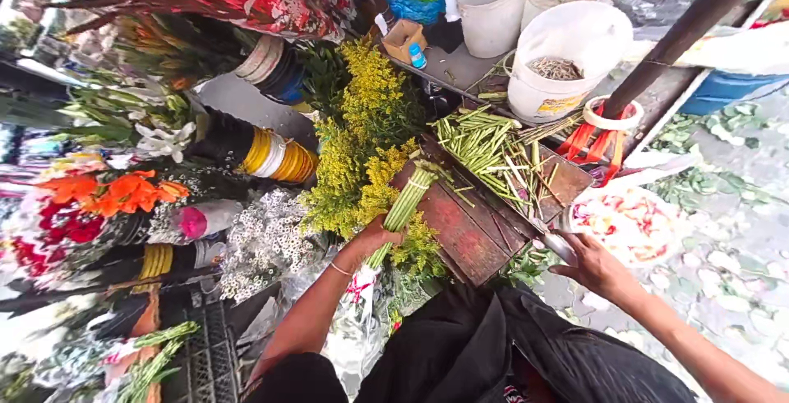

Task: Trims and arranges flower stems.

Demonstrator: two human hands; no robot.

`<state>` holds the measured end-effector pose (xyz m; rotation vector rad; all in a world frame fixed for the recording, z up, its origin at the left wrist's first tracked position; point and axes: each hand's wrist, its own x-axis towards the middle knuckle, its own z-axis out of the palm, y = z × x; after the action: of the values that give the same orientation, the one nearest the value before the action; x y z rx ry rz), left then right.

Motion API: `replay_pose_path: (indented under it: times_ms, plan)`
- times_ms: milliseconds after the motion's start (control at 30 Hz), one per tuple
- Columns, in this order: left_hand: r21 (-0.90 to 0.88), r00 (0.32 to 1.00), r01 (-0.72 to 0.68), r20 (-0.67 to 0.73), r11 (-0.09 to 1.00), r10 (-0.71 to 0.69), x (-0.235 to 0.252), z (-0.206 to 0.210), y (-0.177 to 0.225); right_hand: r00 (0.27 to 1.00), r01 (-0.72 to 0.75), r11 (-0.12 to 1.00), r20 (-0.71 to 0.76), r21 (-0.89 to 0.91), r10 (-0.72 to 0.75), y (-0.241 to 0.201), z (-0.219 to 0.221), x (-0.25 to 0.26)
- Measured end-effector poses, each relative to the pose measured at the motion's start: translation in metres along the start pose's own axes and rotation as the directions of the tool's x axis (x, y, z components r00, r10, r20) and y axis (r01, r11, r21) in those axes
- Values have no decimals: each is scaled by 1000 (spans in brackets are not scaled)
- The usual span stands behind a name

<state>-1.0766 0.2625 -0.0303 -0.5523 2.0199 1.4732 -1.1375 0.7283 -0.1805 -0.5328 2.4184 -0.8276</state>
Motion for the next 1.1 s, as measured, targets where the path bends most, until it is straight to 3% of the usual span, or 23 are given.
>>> replay_pose_path:
  times_ms: [67, 133, 200, 267, 400, 467, 533, 567, 633, 667, 700, 767, 833, 933, 1033, 1100]
  plan:
    - [21, 993, -84, -87, 996, 85, -67, 5, 2, 966, 221, 970, -161, 105, -202, -24, -12, 17]
    - [18, 978, -170, -120, 985, 171, -120, 14, -2, 923, 356, 910, -229, 213, -308, -62, -31, 39]
    - [75, 969, -215, -109, 974, 222, -158, 25, -7, 914, 403, 835, -199, 375, -353, -106, -49, 65]
    - [136, 978, -177, -83, 975, 189, -182, 38, -16, 863, 488, 717, -152, 498, -482, -159, -58, 94]
    - [161, 998, 15, -57, 987, -6, -204, 67, -96, 680, 631, 641, 86, 437, -728, -288, -26, 109]
    - [194, 991, 97, -108, 976, -77, -213, 82, -164, 520, 750, 588, 279, 303, -807, -358, 22, 83]
    - [194, 971, 203, -170, 960, -171, -225, 95, -239, 343, 858, 477, 479, 189, -808, -418, 98, 40]
    - [182, 953, 265, -201, 947, -228, -233, 101, -277, 263, 891, 431, 612, 143, -746, -438, 145, 18]
    - [127, 907, 375, -256, 918, -335, -255, 113, -348, 143, 925, 378, 882, 43, -450, -456, 256, -25]
    - [85, 888, 402, -278, 912, -366, -271, 115, -379, 112, 942, 336, 948, -6, -298, -452, 316, -44]
    - [51, 873, 418, -298, 907, -386, -290, 114, -406, 101, 953, 299, 977, -41, -189, -443, 373, -61]
    - [-5, 843, 462, -308, 887, -441, -337, 120, -452, 109, 957, 282, 988, -73, -112, -427, 459, -99]
    - [-46, 815, 513, -288, 857, -503, -382, 136, -491, 100, 954, 290, 993, -77, -65, -432, 507, -145]
    - [-36, 769, 579, -308, 814, -561, -454, 133, -537, 60, 953, 303, 988, -14, -141, -468, 562, -202]
    - [-18, 720, 646, -319, 763, -617, -514, 110, -559, -72, 949, 288, 977, 129, -202, -511, 608, -226]
    - [-21, 692, 670, -342, 742, -636, -557, 84, -570, -203, 884, 385, 960, 264, -192, -566, 634, -235]
